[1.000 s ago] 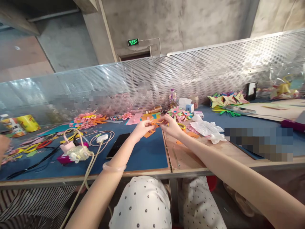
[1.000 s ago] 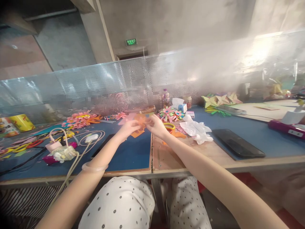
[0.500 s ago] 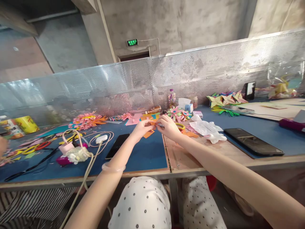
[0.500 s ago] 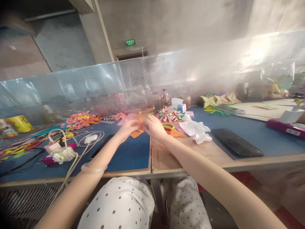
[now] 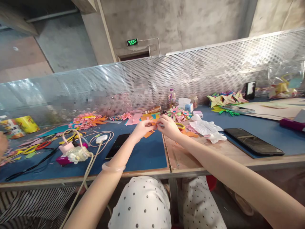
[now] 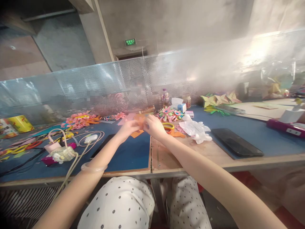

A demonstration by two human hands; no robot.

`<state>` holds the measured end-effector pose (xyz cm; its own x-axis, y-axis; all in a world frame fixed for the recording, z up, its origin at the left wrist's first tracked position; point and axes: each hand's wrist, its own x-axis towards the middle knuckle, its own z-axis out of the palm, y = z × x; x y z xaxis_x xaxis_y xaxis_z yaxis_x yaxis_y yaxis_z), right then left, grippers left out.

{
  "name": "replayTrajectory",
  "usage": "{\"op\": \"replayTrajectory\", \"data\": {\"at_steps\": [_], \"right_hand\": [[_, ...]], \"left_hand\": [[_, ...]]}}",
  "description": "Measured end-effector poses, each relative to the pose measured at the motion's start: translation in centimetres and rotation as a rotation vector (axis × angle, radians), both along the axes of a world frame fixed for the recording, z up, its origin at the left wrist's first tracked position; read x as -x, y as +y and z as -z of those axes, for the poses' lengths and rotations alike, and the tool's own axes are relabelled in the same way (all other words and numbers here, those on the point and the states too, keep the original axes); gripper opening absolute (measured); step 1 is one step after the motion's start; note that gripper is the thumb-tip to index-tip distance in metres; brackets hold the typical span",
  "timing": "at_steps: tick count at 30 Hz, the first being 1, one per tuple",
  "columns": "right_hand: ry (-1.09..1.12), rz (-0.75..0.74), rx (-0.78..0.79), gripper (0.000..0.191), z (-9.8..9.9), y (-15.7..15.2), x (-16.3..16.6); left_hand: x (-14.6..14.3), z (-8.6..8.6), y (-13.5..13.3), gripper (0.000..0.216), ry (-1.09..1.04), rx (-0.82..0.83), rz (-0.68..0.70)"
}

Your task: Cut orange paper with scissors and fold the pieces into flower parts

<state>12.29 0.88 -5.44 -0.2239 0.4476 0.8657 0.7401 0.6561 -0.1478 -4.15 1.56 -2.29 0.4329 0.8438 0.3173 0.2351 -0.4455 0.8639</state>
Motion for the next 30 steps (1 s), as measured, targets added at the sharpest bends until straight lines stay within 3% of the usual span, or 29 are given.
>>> {"op": "replayTrajectory", "data": {"at_steps": [8, 16, 21, 30], "right_hand": [[0.056, -0.009, 0.029, 0.007, 0.23, 0.19, 0.13], [0.304, -0.16, 0.225, 0.007, 0.19, 0.13, 0.19], [0.323, -0.284, 0.367, 0.014, -0.01, 0.04, -0.22], [0.453, -0.345, 0.496, 0.014, 0.11, 0.24, -0.32]], "left_hand": [[-0.03, 0.24, 0.3, 0.024, 0.018, -0.03, -0.009], [0.13, 0.19, 0.49, 0.021, 0.054, -0.056, -0.048], [0.35, 0.17, 0.65, 0.021, 0.093, -0.048, -0.086], [0.37, 0.32, 0.77, 0.02, 0.078, -0.012, -0.083]]}}
